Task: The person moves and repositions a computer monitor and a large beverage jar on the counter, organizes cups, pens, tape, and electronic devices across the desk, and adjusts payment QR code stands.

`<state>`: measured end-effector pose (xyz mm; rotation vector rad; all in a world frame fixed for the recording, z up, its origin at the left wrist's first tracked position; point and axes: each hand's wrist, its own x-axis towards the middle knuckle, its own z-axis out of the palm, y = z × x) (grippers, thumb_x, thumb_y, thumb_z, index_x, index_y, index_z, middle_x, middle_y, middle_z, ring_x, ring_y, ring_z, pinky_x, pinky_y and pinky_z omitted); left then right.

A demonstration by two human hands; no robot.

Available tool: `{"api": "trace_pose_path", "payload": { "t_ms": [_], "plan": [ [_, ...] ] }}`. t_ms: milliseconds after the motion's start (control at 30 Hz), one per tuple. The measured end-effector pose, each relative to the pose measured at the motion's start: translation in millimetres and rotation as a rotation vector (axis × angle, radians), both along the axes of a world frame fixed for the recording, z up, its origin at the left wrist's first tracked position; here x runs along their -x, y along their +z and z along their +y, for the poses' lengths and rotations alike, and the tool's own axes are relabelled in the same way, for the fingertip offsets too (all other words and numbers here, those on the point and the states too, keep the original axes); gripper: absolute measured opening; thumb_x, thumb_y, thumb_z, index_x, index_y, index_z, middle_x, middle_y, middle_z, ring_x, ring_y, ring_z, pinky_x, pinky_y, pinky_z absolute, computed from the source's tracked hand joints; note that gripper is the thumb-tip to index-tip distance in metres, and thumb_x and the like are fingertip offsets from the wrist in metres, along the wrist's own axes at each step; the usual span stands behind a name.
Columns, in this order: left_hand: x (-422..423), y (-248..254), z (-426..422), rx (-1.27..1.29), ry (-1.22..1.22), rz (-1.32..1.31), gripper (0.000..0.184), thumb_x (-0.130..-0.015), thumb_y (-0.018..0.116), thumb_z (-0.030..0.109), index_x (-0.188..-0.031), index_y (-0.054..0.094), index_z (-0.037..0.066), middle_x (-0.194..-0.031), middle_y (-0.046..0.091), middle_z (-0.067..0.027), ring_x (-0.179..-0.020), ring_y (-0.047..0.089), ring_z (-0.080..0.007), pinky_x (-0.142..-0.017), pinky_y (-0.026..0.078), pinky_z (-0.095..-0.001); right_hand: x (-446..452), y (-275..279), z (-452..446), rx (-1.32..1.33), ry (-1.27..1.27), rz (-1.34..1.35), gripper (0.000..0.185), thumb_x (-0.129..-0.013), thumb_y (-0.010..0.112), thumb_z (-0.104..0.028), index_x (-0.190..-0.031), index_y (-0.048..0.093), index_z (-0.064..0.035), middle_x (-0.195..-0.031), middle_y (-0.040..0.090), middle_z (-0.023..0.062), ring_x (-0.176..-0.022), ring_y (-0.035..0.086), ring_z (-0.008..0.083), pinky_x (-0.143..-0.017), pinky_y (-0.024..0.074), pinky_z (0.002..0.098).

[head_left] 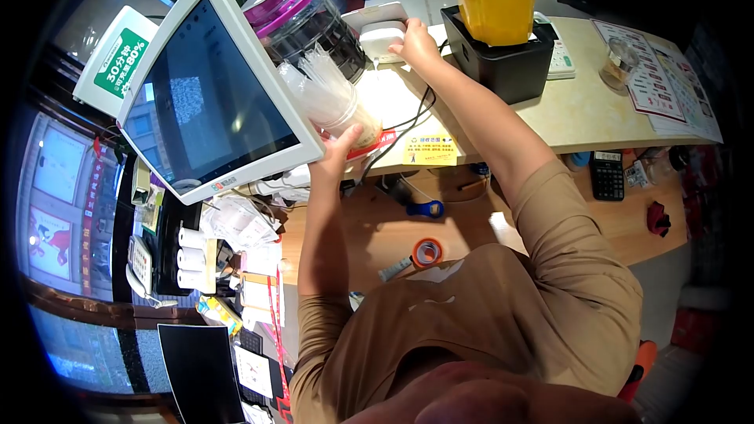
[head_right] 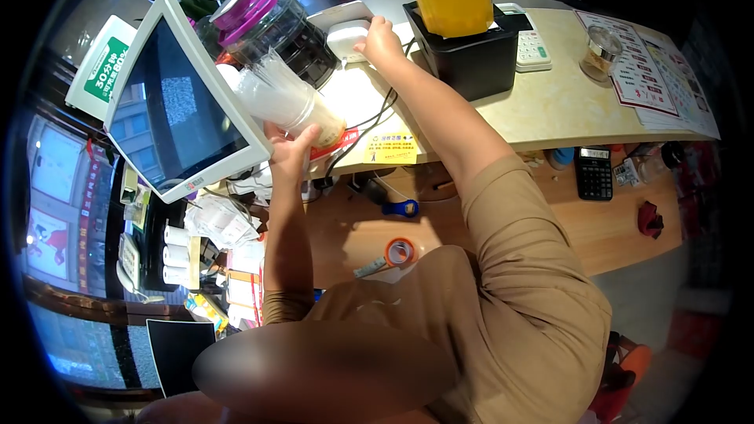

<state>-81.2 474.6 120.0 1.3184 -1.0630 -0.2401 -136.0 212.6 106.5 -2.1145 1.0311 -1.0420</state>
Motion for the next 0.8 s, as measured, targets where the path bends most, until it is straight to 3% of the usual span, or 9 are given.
{"api": "trace_pose_path", "payload": {
  "t_ms": [100,200,300,433,533,633,733,800],
  "plan": [
    [1.4,1.5,-2.8,0.036,-0.006,-0.017,0.069,-0.07,0.074,0.005,-0.126,0.036,-0.003,-0.118,0.051,-0.0182,-0.105,0.055,-0.0259,-0.089,0.045,-0.036,1.3,0.5,2.7,-0.082,-0.025,-0.003,0.073,-0.064,0.081,-0.026,-0.119,0.043,0.0037,-0.112,0.055,0.0229,-0.099,0.059,0.0343,-0.086,0.0481,0.0374],
    [4.5,5.9,-1.8,0.013,0.004,-0.05,0.069,-0.07,0.075,0.004,-0.126,0.035,-0.003,-0.118,0.051,-0.0183,-0.104,0.056,-0.026,-0.088,0.046,-0.0352,6.4,3.0,6.9,-0.131,-0.021,0.009,0.069,-0.067,0.079,-0.023,-0.119,0.043,0.0033,-0.113,0.053,0.0228,-0.103,0.056,0.034,-0.089,0.0464,0.0361],
    [-2.8,-0.1,-0.8,-0.01,0.011,-0.042,0.069,-0.07,0.075,0.003,-0.126,0.035,-0.003,-0.118,0.051,-0.0179,-0.104,0.056,-0.0257,-0.088,0.046,-0.0352,14.9,1.0,25.5,0.218,-0.202,-0.122,0.058,-0.071,0.073,-0.015,-0.119,0.045,0.0018,-0.114,0.051,0.0214,-0.106,0.053,0.0338,-0.09,0.0443,0.0355],
    [-2.3,-3.1,1.2,-0.027,0.036,0.006,0.069,-0.07,0.073,-0.001,-0.127,0.034,-0.002,-0.12,0.05,-0.016,-0.107,0.053,-0.0257,-0.091,0.044,-0.0361,25.7,7.3,44.0,0.464,0.12,-0.187,0.041,-0.074,0.064,-0.007,-0.114,0.053,-0.0063,-0.109,0.053,0.0148,-0.103,0.053,0.0317,-0.086,0.0446,0.0385],
    [0.8,-3.6,0.5,0.012,-0.003,-0.011,0.07,-0.07,0.071,-0.002,-0.129,0.033,-0.001,-0.121,0.049,-0.0151,-0.109,0.052,-0.0259,-0.093,0.042,-0.0364,11.0,2.2,51.2,0.367,0.584,0.169,0.033,-0.074,0.062,-0.007,-0.107,0.058,-0.0081,-0.103,0.058,0.0131,-0.098,0.056,0.0307,-0.084,0.0457,0.0393],
    [4.0,-2.1,3.2,0.001,0.001,-0.024,0.072,-0.07,0.071,-0.002,-0.13,0.032,-0.001,-0.122,0.049,-0.0149,-0.109,0.052,-0.0255,-0.093,0.042,-0.0361,-5.3,2.2,60.3,0.6,0.67,0.376,0.022,-0.077,0.056,-0.007,-0.097,0.065,-0.0039,-0.098,0.064,0.0131,-0.094,0.062,0.0294,-0.079,0.0499,0.0395],
    [4.3,-1.2,6.9,-0.042,0.054,-0.046,0.074,-0.07,0.072,-0.001,-0.131,0.031,0.0,-0.122,0.049,-0.0149,-0.109,0.051,-0.025,-0.093,0.042,-0.0357,-22.3,2.5,65.3,0.526,0.652,0.662,0.021,-0.077,0.057,-0.013,-0.096,0.066,-0.0076,-0.099,0.063,0.0136,-0.094,0.061,0.0303,-0.08,0.049,0.0395],
    [2.7,-0.5,9.3,-0.068,0.067,-0.056,0.075,-0.07,0.073,0.0,-0.131,0.03,0.0,-0.122,0.049,-0.0151,-0.11,0.051,-0.0248,-0.094,0.042,-0.0355,-32.0,-4.5,59.1,0.559,0.643,0.686,0.022,-0.079,0.053,-0.013,-0.093,0.067,-0.0046,-0.1,0.064,0.015,-0.093,0.062,0.0298,-0.079,0.0502,0.0394]
  ]
}}
